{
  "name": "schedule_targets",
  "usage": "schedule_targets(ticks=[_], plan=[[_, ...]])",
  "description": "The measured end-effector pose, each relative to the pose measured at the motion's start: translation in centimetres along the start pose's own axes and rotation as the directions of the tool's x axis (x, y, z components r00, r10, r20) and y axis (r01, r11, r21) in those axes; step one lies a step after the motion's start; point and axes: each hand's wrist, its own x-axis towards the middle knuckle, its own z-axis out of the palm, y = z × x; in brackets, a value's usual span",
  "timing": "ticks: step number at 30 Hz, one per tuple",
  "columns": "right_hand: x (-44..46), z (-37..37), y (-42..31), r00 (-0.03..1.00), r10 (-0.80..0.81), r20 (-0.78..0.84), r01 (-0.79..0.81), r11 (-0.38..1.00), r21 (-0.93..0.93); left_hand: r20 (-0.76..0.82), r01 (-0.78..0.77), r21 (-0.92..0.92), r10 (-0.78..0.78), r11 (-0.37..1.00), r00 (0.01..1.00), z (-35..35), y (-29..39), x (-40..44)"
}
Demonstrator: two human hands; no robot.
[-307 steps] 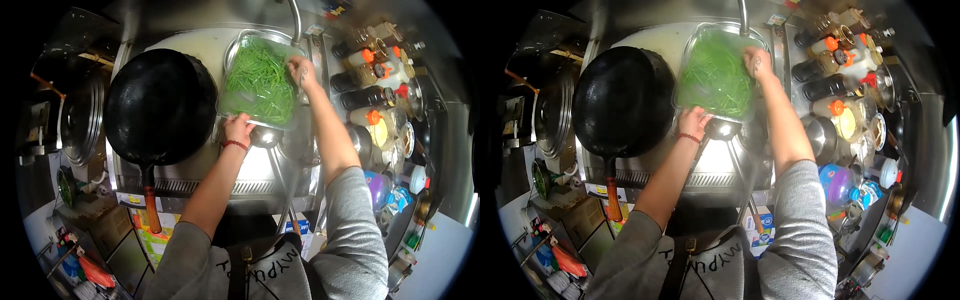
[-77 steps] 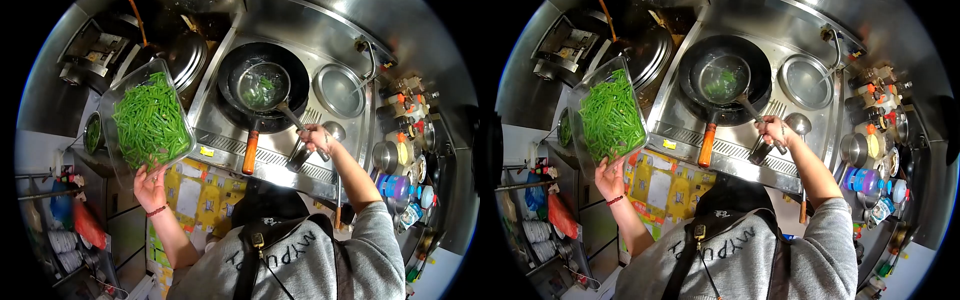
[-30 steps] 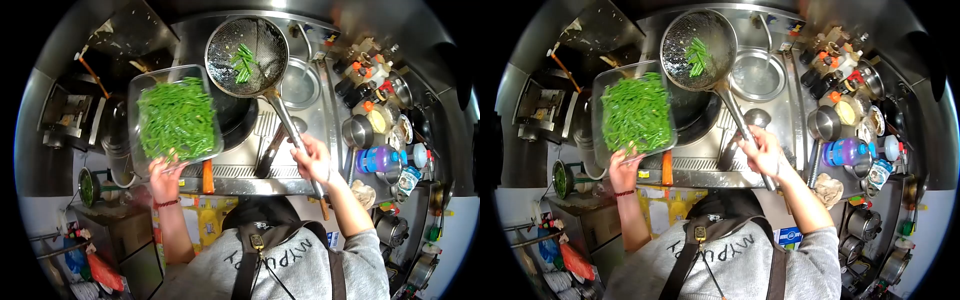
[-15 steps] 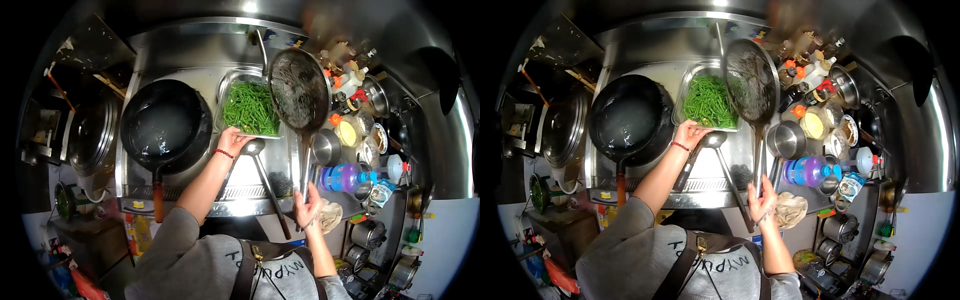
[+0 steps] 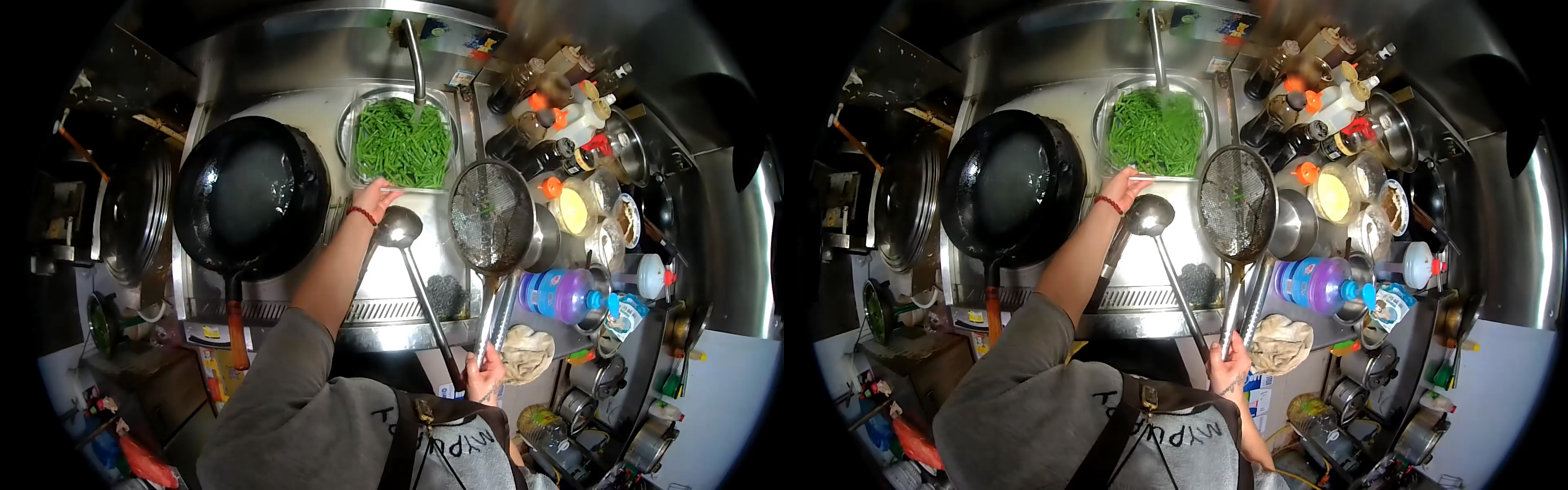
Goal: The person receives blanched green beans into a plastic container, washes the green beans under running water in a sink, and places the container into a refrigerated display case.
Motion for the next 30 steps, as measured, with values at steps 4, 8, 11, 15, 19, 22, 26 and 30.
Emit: schedule_targets(ticks=[4,8,11,15,19,22,26,30], plan=[[-0.2,-1.1,1.9,0.901,-0.433,-0.023,0.373,0.8,-0.47,0.011,0.064,0.215,-0.068,0.975,0.998,-0.2,0.6,-1.0],[-1.2,-0.7,2.5,0.831,-0.556,0.018,0.441,0.64,-0.629,0.033,0.055,0.211,-0.063,0.976,0.997,-0.4,0.3,-1.3],[-1.7,0.0,3.8,0.964,-0.255,0.069,0.229,0.675,-0.701,-0.001,0.1,0.06,-0.1,0.993,0.995,-1.0,0.7,-2.1],[-2.9,1.1,3.5,0.883,-0.468,-0.015,0.36,0.699,-0.618,0.008,-0.019,0.051,0.018,0.999,1.0,-2.9,1.9,-5.2],[-3.1,1.6,2.8,0.919,-0.384,-0.091,0.27,0.78,-0.565,0.033,-0.04,0.035,0.038,0.999,0.999,-4.7,2.2,-9.9],[-2.7,1.6,4.3,0.967,-0.24,-0.081,0.19,0.899,-0.394,0.048,-0.014,0.095,0.009,0.995,0.999,-5.8,1.3,-14.3],[-2.3,2.8,6.5,1.0,0.021,-0.006,-0.021,1.0,0.018,0.119,-0.015,0.409,-0.037,0.912,0.992,-8.5,0.2,-20.1],[-0.6,3.0,9.1,0.995,-0.075,-0.062,0.055,0.959,-0.278,0.139,-0.051,0.641,-0.051,0.766,0.989,-11.8,1.0,-25.7]])
